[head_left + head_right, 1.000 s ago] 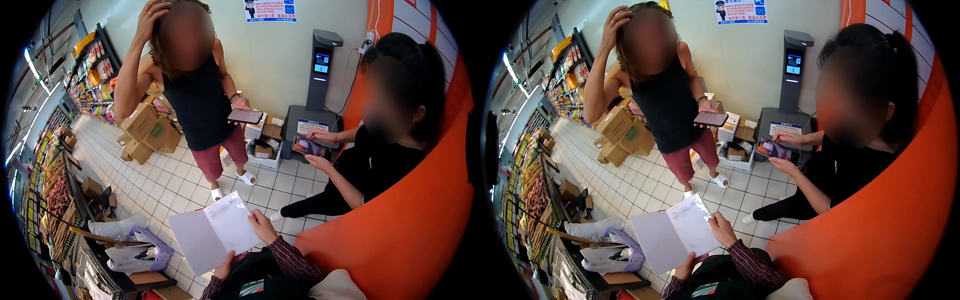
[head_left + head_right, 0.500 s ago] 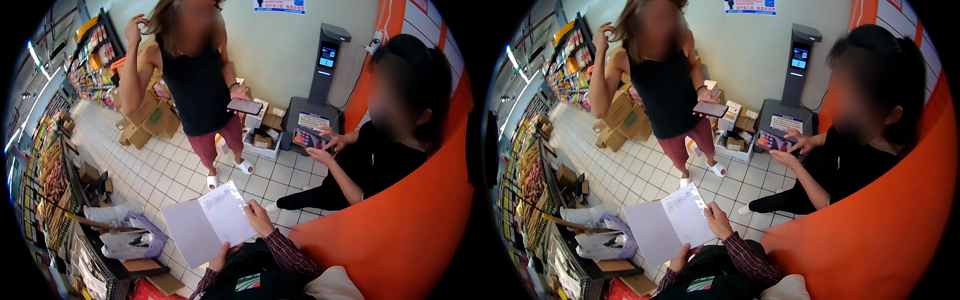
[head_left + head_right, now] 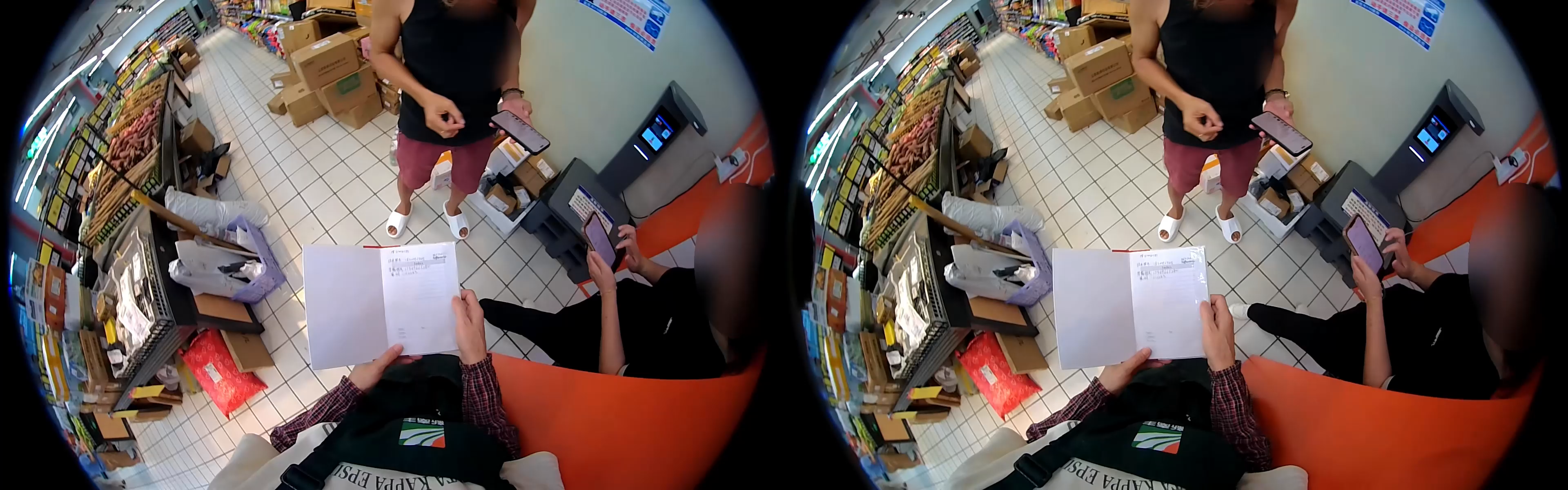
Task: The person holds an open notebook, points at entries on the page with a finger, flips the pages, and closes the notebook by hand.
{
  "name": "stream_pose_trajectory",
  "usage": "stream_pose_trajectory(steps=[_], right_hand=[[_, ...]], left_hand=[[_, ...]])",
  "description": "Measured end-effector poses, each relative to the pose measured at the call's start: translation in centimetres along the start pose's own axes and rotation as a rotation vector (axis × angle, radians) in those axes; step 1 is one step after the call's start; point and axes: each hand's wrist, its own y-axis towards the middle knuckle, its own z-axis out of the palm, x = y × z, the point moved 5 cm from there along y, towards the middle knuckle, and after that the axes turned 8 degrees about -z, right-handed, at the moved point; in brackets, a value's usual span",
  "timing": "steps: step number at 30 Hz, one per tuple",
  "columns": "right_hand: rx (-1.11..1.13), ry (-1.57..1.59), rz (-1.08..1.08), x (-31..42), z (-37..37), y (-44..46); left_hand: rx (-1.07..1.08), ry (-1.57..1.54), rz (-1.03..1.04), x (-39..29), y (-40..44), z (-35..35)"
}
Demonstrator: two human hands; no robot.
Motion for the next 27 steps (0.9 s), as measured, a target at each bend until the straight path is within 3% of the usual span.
stream_pose_trajectory(steps=[17,20,22,27], right_hand=[[0.007,0.025,0.048,-0.1,0.1,-0.2],[-0.038,-0.054,-0.023,1.0,-0.1,-0.1],[-0.035,-0.007,0.115,1.5,-0.4,-0.3],[-0.057,-0.067,0.093,0.7,-1.0,-0.1]], left_hand=[[-0.035,0.003,0.028,0.0,-0.3,-0.4],[-0.057,0.036,0.030,-0.1,-0.4,-0.7],[-0.070,0.029,0.019,0.0,-0.5,-1.1],[-0.107,0.001,-0.001,-0.1,-0.7,-1.5]])
